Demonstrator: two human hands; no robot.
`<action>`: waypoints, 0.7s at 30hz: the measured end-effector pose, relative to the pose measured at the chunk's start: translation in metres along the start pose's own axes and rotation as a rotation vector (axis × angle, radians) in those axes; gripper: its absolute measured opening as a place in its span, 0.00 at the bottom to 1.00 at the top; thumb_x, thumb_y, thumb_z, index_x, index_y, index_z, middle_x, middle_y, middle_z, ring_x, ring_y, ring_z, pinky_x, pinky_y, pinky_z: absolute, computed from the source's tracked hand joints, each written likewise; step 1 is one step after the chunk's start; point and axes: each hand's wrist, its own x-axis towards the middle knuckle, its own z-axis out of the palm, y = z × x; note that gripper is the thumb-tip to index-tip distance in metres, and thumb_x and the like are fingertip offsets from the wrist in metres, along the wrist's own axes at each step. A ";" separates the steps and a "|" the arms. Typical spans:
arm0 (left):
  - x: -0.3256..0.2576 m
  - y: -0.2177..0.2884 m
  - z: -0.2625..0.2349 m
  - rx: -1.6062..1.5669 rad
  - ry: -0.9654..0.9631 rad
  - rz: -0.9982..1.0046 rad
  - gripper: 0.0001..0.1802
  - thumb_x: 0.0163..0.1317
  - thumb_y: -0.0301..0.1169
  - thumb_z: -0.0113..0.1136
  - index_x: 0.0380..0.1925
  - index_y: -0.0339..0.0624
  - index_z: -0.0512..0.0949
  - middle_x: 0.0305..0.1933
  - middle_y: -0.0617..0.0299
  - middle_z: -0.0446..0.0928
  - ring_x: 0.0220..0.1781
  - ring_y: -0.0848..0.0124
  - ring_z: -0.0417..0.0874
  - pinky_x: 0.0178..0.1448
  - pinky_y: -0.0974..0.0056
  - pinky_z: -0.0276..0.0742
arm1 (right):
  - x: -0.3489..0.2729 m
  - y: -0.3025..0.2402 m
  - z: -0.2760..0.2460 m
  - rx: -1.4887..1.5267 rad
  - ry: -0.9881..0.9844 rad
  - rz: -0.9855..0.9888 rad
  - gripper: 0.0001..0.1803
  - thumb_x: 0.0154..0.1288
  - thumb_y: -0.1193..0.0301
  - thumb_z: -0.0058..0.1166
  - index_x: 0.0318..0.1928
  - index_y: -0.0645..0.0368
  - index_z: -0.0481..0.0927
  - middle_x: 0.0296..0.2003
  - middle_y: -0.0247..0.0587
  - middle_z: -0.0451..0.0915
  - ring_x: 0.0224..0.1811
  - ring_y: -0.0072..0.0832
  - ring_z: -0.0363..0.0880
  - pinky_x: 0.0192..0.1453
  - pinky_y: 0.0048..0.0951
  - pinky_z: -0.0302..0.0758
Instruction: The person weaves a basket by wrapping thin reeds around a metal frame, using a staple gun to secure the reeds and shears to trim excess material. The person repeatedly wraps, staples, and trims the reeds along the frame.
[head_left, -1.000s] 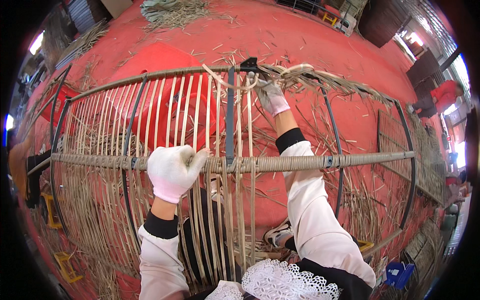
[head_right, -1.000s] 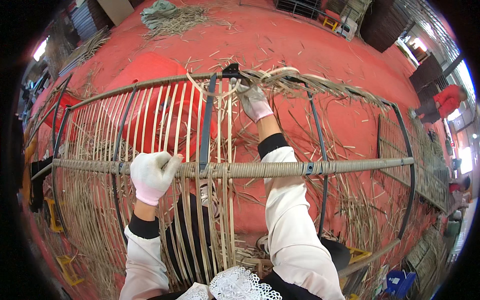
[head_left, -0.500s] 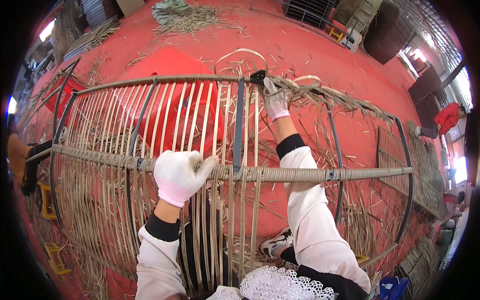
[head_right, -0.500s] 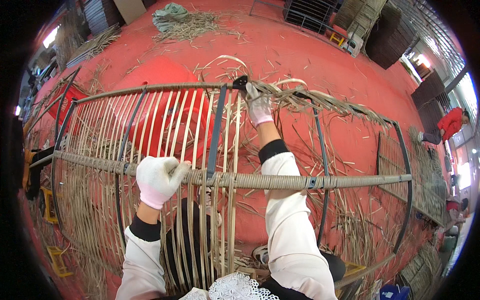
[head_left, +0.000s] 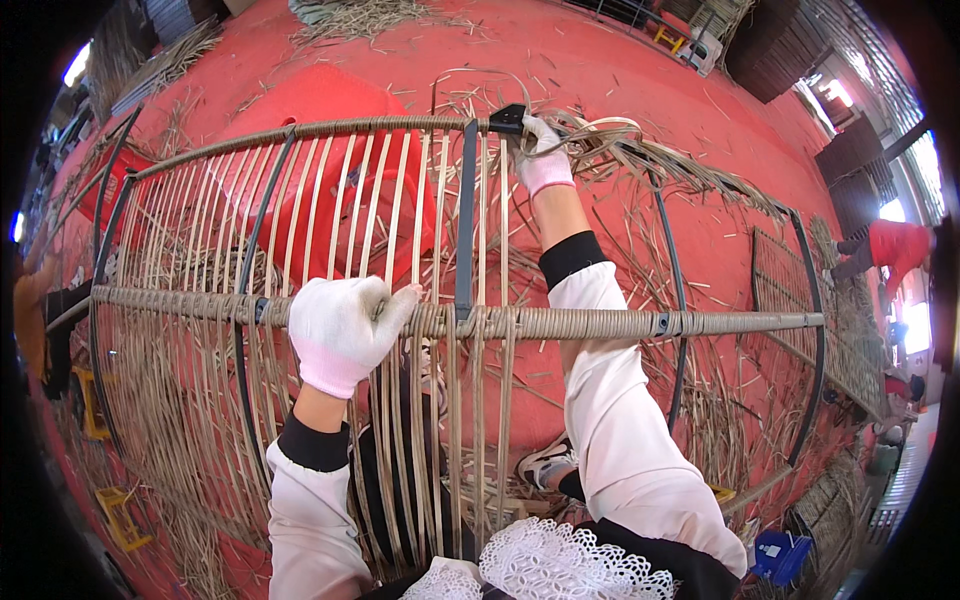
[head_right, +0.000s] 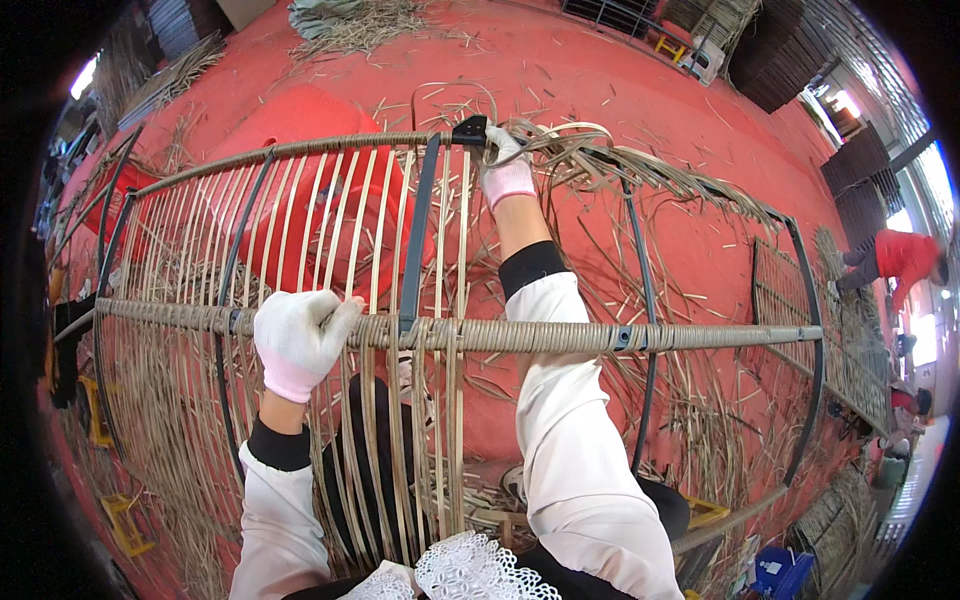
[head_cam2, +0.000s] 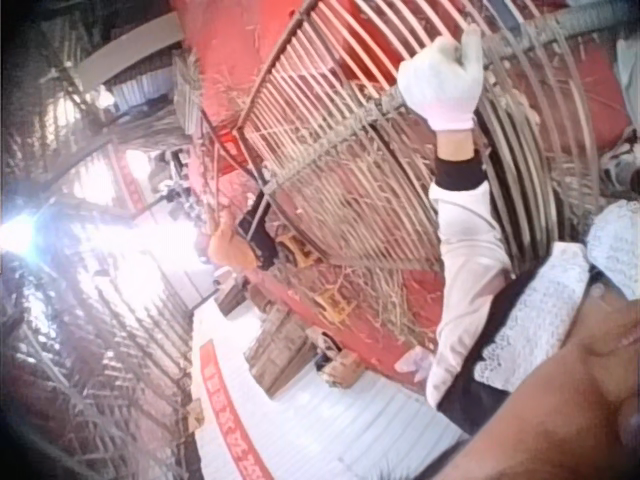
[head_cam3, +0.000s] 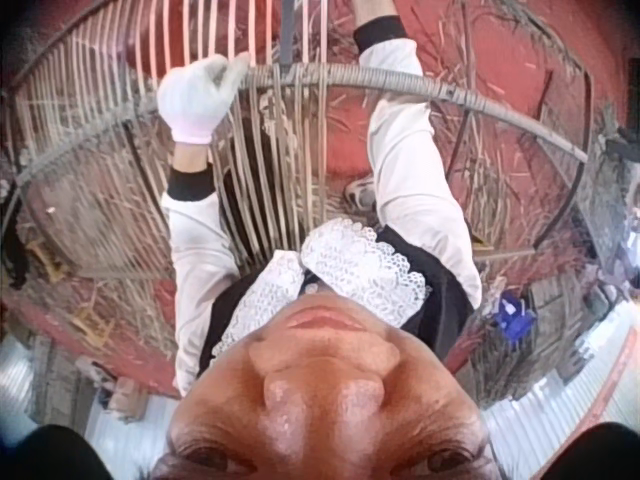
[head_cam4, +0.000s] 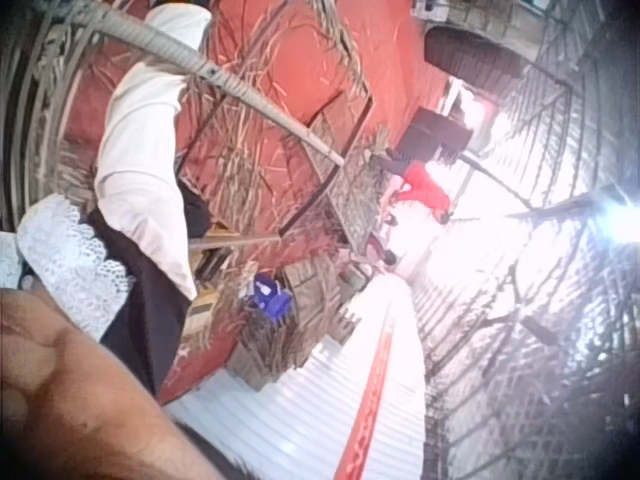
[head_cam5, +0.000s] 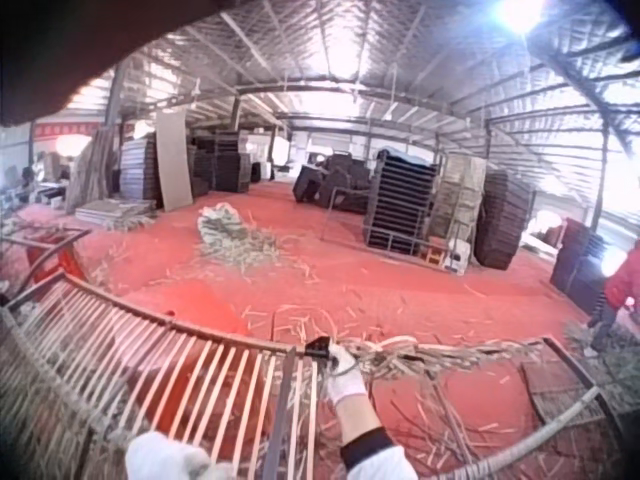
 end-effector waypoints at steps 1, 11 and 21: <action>0.000 0.000 0.000 -0.002 0.007 0.011 0.25 0.62 0.45 0.65 0.10 0.43 0.75 0.12 0.55 0.68 0.15 0.56 0.71 0.26 0.56 0.63 | -0.002 -0.001 0.003 0.005 -0.006 0.008 0.06 0.67 0.77 0.55 0.42 0.65 0.81 0.41 0.46 0.85 0.44 0.38 0.85 0.56 0.40 0.85; 0.000 -0.004 0.003 0.002 0.031 0.015 0.26 0.60 0.49 0.68 0.10 0.45 0.77 0.10 0.55 0.69 0.12 0.59 0.72 0.21 0.59 0.64 | -0.004 -0.011 0.000 -0.159 -0.079 0.112 0.06 0.70 0.69 0.54 0.41 0.56 0.81 0.39 0.42 0.85 0.41 0.40 0.85 0.49 0.43 0.82; -0.001 -0.006 0.005 -0.021 0.034 -0.003 0.25 0.62 0.45 0.66 0.10 0.43 0.76 0.11 0.54 0.68 0.14 0.56 0.72 0.23 0.57 0.63 | -0.049 0.020 -0.078 -1.900 -0.239 -1.090 0.19 0.74 0.73 0.44 0.63 0.60 0.73 0.55 0.54 0.80 0.56 0.48 0.80 0.59 0.42 0.79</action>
